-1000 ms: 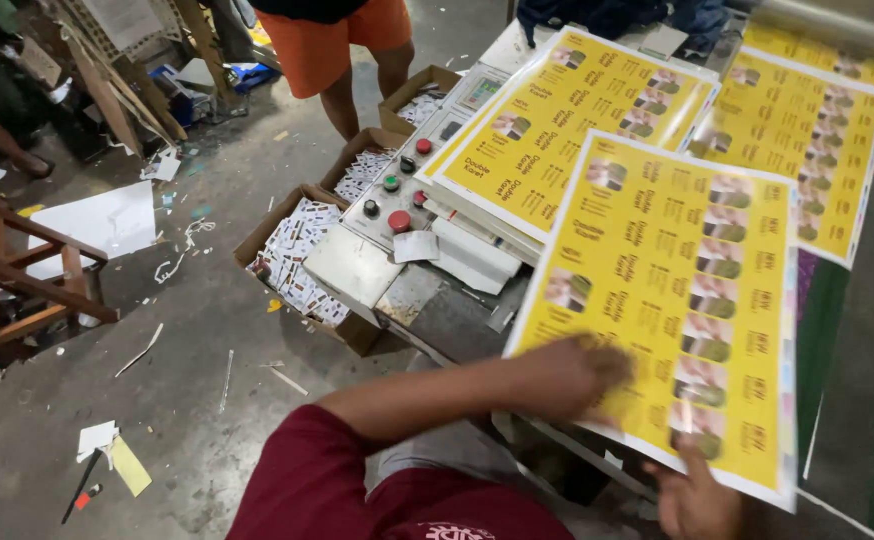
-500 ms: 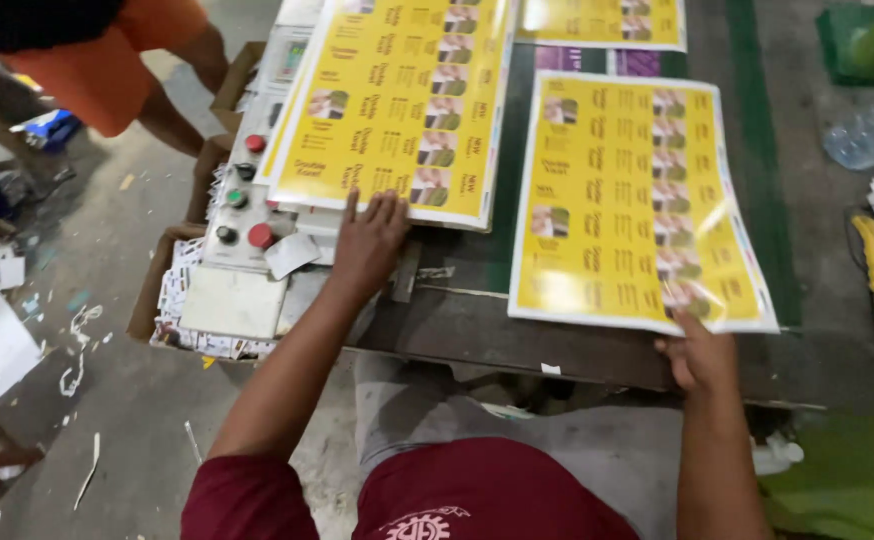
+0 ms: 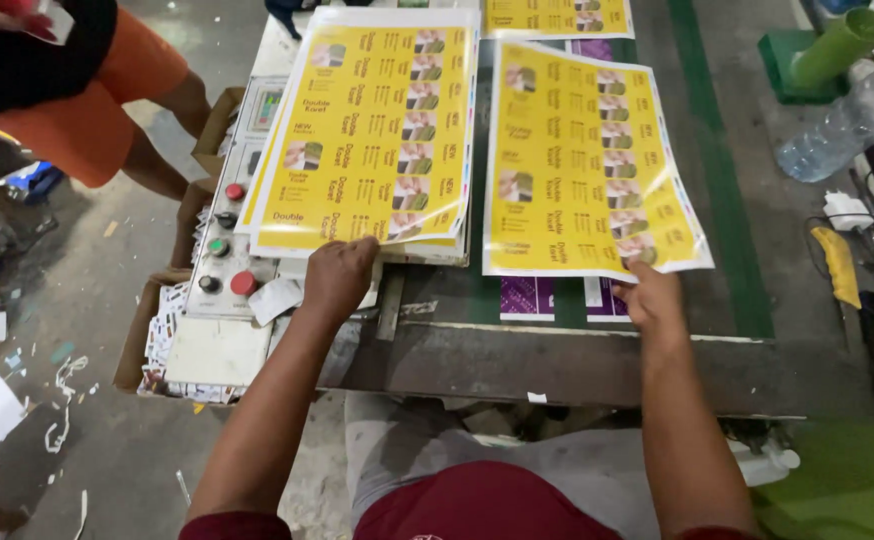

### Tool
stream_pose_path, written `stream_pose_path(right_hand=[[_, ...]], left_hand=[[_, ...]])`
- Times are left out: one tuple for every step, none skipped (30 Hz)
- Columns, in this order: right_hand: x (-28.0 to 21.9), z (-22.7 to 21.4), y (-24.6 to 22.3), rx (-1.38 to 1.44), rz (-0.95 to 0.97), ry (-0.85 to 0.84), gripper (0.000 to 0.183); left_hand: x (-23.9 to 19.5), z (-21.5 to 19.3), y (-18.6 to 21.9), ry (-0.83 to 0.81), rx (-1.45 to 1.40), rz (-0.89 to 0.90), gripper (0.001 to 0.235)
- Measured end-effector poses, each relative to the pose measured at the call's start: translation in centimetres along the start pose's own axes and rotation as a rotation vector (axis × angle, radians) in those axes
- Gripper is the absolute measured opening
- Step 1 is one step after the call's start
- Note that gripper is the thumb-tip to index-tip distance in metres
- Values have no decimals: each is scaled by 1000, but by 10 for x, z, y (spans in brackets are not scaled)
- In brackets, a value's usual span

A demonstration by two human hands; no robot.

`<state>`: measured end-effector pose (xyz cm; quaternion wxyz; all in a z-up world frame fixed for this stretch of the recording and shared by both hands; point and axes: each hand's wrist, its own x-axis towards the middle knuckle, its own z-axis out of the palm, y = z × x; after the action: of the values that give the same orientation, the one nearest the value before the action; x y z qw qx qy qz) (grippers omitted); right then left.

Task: Aligning and sorting printed sheets on a workstation in a print shop.

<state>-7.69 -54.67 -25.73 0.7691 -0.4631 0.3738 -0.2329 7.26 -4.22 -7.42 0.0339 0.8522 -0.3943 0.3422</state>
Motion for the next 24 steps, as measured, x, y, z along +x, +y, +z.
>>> stream_pose_path(right_hand=[[2,16,-4,-66,-10,-8,43],[5,32,-8,-132,-19,-16,40],[28,38,-1,-128,-21,-19,40],[51,44,6,-127,-32,-26,41],[74,51,12,-125,-44,-33,42],[89,62,12,-121,-48,-37,42],[105,75,9,-125,-56,-39,44],[121,88,7,-129,-64,-41,46],[138,99,0,-125,-68,-48,46],[155,111,-6,-107,-31,-53,47],[172,125,-11,-90,8,-61,48],[175,133,-21,-85,5,-72,48],[176,137,-26,-61,38,-84,52],[177,141,-32,-38,71,-95,56],[164,137,-30,-39,72,-97,56],[152,132,-28,-47,99,-110,52],[141,128,-27,-58,123,-125,48],[88,130,-36,-62,121,-128,48],[33,140,-48,-134,97,-153,34],[-24,156,-65,-206,73,-178,29],[-51,150,-48,-209,79,-171,29],[-78,144,-30,-204,70,-417,28],[-108,135,-12,-198,67,-659,32],[-137,127,-11,-203,77,-647,32]], left_hand=[[-1,4,-2,-20,-5,-20,15],[-3,9,-5,-39,-10,-41,15],[-4,14,-5,-37,-5,-39,15],[-6,20,-6,-37,19,-43,15],[-6,25,-8,-36,44,-46,15],[-7,23,-5,-32,49,-45,15],[-6,22,-4,-58,58,-64,16],[-6,21,-2,-84,66,-84,18],[-6,22,-2,-78,73,-85,18],[-7,22,-1,-111,66,-101,16],[-9,22,-2,-144,63,-118,15],[-3,16,0,-139,73,-120,15],[-1,7,2,-175,10,-133,13],[2,0,5,-212,-53,-145,13],[5,-5,3,-213,-52,-147,13],[7,-10,1,-275,-120,-192,15],[9,-14,0,-333,-190,-239,19],[3,-5,0,-330,-191,-243,19],[-2,5,1,-139,-201,-207,15],[-8,16,3,51,-209,-170,13],[0,5,21,45,-217,-170,13],[9,-7,39,90,-324,-100,13],[15,-19,59,132,-435,-32,15],[18,-24,81,122,-448,-35,15]])
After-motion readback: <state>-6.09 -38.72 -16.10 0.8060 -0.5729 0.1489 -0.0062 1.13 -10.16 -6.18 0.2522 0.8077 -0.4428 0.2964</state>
